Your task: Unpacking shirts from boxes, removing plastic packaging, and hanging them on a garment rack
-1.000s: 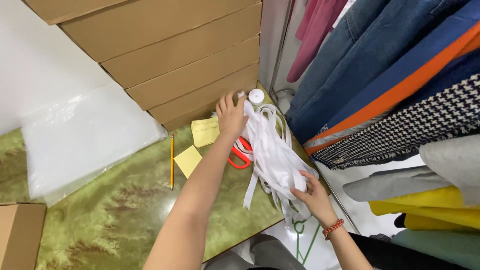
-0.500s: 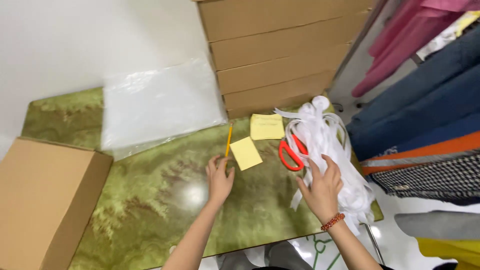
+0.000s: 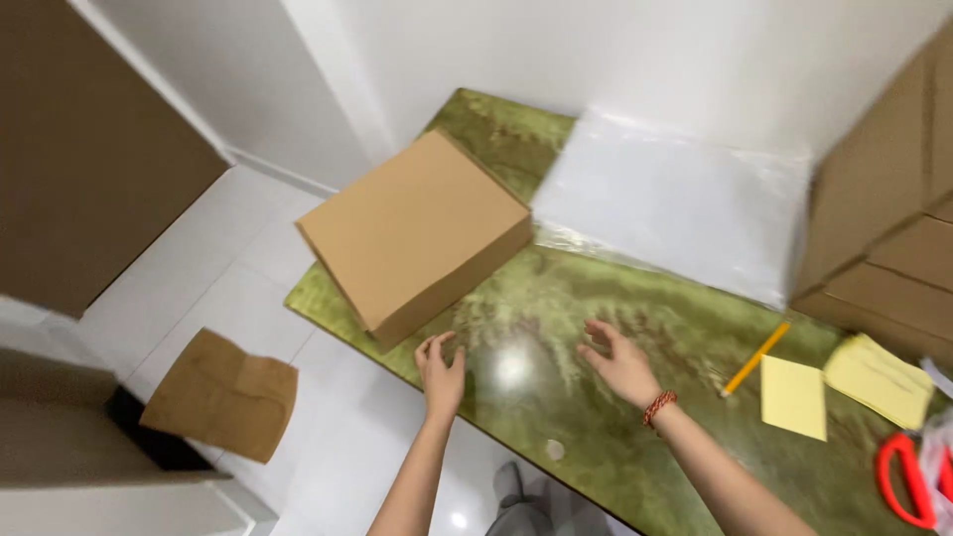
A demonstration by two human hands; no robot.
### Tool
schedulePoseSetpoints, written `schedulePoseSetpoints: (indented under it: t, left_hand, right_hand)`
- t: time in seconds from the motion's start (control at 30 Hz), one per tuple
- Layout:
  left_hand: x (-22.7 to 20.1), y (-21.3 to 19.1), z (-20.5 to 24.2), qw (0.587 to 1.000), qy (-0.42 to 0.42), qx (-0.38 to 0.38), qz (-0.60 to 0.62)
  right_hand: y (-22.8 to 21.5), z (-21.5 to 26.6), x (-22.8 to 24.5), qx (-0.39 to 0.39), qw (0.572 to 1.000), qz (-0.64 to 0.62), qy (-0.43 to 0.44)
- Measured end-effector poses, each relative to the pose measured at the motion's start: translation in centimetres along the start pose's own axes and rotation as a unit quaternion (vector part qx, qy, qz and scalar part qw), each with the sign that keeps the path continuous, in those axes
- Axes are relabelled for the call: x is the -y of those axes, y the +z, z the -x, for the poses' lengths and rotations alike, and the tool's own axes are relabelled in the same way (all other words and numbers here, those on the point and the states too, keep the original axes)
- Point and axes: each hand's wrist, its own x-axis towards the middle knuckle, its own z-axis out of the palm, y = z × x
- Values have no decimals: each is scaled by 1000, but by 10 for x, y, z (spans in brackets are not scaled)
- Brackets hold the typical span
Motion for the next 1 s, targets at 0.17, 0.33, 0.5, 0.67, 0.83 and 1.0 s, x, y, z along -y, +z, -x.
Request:
schedulePoseSetpoints:
  t: [0.17,0.33,0.5,0.67,0.83,1.0]
  left_hand:
    - [27,-63,-26,986,-112,-46,114]
    - [45,-94,-58,986,-76,-111,95]
    - [30,-118,-80,985,-80,-94,118]
    - [-14,-152,-84,987,-97,-43,125]
    - [-5,-158,-87,990,-101,-22,94]
    - [7,-160,-100,992,-93,-21,80]
  right_hand:
    - [56,-22,122,72,930,-328,151]
    - [91,-34,187,121,855,-444,238]
    - [126,-86,170,111,840,-466,253]
    - [160,-132,146,92,833,-476,266]
    - [177,-159,112,51,824,-482,293]
    - [190,-173,103,53,816,-488,305]
